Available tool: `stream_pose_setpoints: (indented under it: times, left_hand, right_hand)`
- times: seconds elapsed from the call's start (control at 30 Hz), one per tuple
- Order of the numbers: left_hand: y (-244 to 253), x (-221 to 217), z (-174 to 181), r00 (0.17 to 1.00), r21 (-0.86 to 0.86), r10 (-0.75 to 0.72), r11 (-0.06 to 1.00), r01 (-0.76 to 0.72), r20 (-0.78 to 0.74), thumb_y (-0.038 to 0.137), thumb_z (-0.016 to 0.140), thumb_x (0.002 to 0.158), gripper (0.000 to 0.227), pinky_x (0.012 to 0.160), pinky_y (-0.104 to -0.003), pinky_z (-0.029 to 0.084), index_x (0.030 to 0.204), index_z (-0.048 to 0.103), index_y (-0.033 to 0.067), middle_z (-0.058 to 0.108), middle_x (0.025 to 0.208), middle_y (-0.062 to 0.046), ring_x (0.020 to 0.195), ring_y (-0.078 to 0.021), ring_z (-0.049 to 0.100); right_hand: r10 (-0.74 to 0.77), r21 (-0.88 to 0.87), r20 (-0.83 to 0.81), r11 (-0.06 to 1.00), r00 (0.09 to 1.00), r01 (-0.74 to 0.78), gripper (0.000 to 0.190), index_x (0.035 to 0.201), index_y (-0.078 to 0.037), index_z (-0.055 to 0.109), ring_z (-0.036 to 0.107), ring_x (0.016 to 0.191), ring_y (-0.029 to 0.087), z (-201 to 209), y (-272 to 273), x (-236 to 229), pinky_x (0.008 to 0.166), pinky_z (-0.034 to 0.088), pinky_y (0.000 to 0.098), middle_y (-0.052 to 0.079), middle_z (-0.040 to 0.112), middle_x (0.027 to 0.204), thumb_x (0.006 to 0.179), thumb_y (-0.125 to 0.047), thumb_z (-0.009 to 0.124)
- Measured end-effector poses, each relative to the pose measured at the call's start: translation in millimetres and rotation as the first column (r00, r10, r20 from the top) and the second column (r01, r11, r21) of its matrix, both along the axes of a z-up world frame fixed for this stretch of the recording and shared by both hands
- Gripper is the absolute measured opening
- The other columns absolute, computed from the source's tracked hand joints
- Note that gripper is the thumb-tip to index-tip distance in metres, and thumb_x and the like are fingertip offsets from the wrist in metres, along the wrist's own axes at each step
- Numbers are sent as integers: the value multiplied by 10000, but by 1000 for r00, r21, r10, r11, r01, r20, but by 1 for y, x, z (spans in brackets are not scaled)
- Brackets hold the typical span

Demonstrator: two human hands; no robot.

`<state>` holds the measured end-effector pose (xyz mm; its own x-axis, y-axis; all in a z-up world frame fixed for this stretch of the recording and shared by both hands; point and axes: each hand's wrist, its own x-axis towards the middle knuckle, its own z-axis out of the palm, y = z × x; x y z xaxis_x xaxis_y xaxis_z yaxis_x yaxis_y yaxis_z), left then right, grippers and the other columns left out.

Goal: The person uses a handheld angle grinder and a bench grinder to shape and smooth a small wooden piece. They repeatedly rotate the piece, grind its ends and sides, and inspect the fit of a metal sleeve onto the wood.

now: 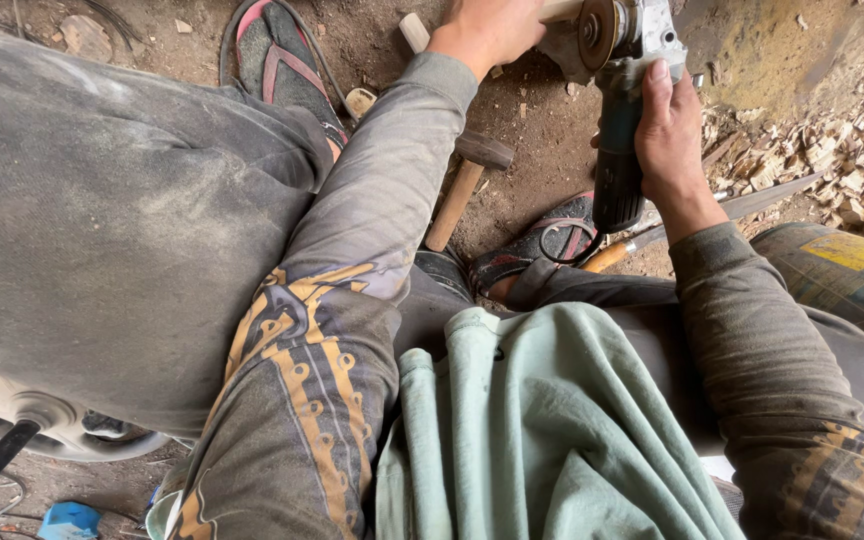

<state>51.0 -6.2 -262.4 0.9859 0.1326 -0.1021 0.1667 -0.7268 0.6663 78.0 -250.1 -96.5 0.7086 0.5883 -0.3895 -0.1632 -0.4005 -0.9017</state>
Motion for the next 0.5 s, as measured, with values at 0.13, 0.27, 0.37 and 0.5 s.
stream_pose_setpoints:
  times: [0.13, 0.27, 0.37, 0.5]
  left_hand:
    - [-6, 0, -10, 988, 104, -19, 995, 3, 152, 253, 785, 834, 295, 589, -454, 602, 973, 754, -6, 735, 761, -214, 666, -348, 740]
    - [-11, -1, -14, 992, 161, -35, 987, 15, 123, 237, 776, 857, 250, 613, -460, 598, 942, 762, 3, 739, 755, -194, 669, -331, 740]
    - [-12, -2, -9, 979, 211, -12, 977, -32, 205, 162, 765, 825, 159, 632, -452, 601, 914, 773, 31, 746, 753, -175, 684, -309, 748]
    - [-10, -9, 3, 962, 248, 25, 964, -96, 273, 75, 707, 839, 101, 606, -426, 599, 909, 766, 30, 739, 733, -175, 667, -300, 748]
  right_hand:
    - [-28, -20, -37, 999, 999, 27, 588, 1313, -14, 451, 731, 806, 183, 2, 0, 1, 681, 688, 354, 114, 656, 1053, 1140, -576, 454]
    - [-17, 16, -33, 1000, 999, 17, 594, 1323, -9, 449, 728, 815, 192, 4, 1, -1, 684, 678, 361, 118, 655, 1035, 1146, -576, 459]
    - [-27, 6, -29, 1000, 999, 27, 598, 1312, -8, 450, 726, 810, 197, 6, 2, 0, 685, 682, 366, 113, 651, 1020, 1147, -582, 469]
    - [-36, -10, -31, 999, 999, 36, 607, 1283, -16, 449, 730, 769, 203, 6, 4, 0, 662, 679, 364, 112, 650, 979, 1127, -603, 467]
